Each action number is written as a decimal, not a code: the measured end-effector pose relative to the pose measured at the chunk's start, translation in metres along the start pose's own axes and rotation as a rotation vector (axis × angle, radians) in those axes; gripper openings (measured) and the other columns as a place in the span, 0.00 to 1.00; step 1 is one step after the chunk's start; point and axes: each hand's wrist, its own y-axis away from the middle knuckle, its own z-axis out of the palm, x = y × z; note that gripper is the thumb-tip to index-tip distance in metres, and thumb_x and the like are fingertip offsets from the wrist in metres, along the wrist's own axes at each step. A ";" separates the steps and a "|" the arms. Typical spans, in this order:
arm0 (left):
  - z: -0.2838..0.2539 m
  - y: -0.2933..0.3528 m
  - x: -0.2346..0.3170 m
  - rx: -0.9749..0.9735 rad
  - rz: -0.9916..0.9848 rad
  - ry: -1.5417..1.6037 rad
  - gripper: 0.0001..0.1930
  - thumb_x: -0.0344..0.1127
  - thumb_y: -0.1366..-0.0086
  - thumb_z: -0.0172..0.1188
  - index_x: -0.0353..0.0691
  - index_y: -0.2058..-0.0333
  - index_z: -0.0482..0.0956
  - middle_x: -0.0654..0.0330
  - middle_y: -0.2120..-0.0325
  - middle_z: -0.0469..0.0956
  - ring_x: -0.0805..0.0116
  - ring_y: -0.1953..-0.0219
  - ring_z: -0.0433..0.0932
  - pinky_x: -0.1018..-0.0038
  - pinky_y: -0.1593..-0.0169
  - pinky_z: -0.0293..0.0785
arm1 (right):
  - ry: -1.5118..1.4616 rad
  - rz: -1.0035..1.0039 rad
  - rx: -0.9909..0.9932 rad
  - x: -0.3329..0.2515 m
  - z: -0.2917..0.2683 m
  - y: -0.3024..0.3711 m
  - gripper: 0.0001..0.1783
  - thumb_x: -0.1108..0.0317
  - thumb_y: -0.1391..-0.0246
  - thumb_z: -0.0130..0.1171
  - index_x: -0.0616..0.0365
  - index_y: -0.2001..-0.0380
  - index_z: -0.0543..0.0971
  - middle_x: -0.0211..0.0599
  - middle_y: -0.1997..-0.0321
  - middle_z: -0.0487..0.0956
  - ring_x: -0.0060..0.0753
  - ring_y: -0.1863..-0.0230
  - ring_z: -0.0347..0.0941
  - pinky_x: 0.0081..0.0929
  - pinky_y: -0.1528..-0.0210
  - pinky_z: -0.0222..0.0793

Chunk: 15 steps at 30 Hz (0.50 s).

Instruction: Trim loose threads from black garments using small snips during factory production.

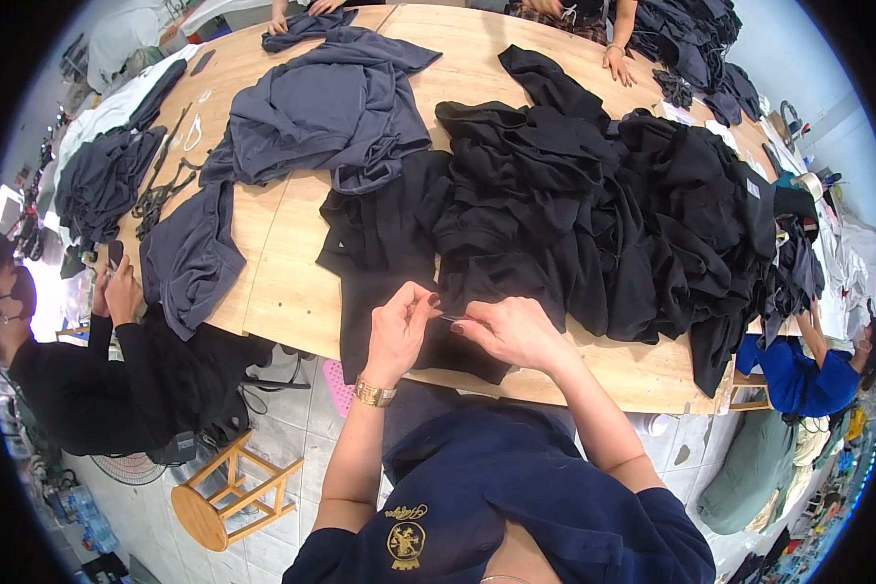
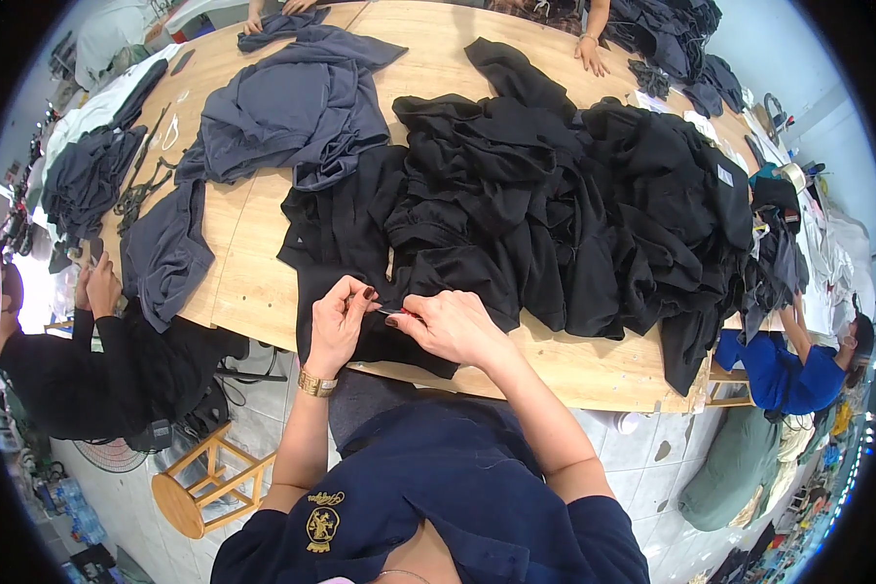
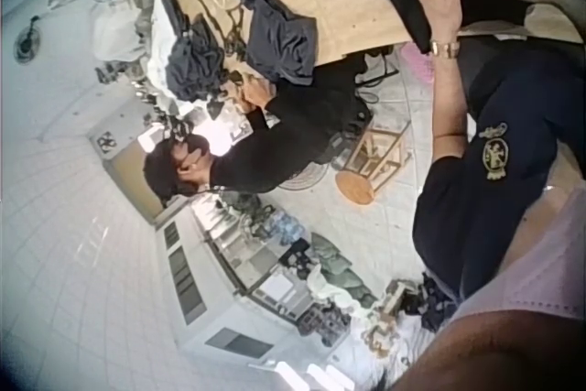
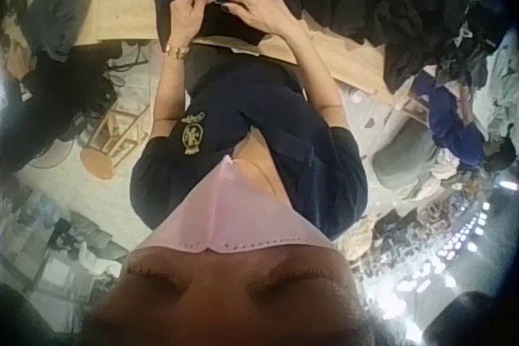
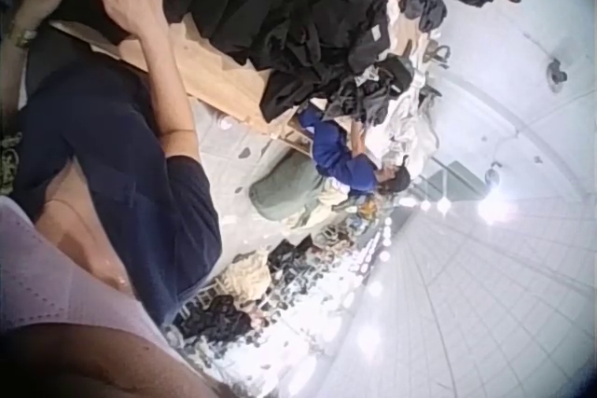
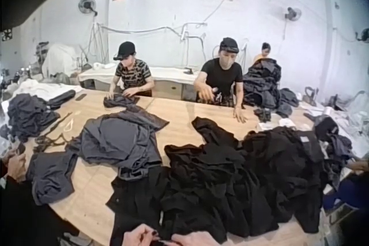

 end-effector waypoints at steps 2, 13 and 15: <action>-0.001 0.000 0.002 -0.010 -0.043 0.044 0.10 0.34 0.35 0.52 0.33 0.70 0.72 0.57 0.79 0.79 0.72 0.72 0.81 0.79 0.71 0.73 | -0.040 -0.002 -0.002 0.003 0.000 0.000 0.21 0.51 0.44 0.49 0.59 0.77 0.74 0.47 0.81 0.75 0.49 0.74 0.74 0.40 0.72 0.67; -0.054 -0.016 -0.071 0.565 0.129 -0.861 0.17 0.41 0.43 0.61 0.34 0.60 0.76 0.46 0.70 0.78 0.48 0.66 0.76 0.59 0.58 0.71 | 0.245 0.177 0.617 0.075 0.023 -0.021 0.20 0.60 0.54 0.62 0.59 0.67 0.65 0.46 0.72 0.70 0.49 0.67 0.69 0.39 0.64 0.64; -0.072 -0.010 -0.115 0.150 -0.260 -0.680 0.22 0.43 0.45 0.62 0.32 0.57 0.75 0.42 0.64 0.77 0.46 0.60 0.77 0.60 0.55 0.70 | -0.030 0.284 0.369 0.094 0.035 -0.023 0.20 0.64 0.55 0.61 0.60 0.65 0.63 0.49 0.71 0.73 0.54 0.66 0.72 0.43 0.61 0.66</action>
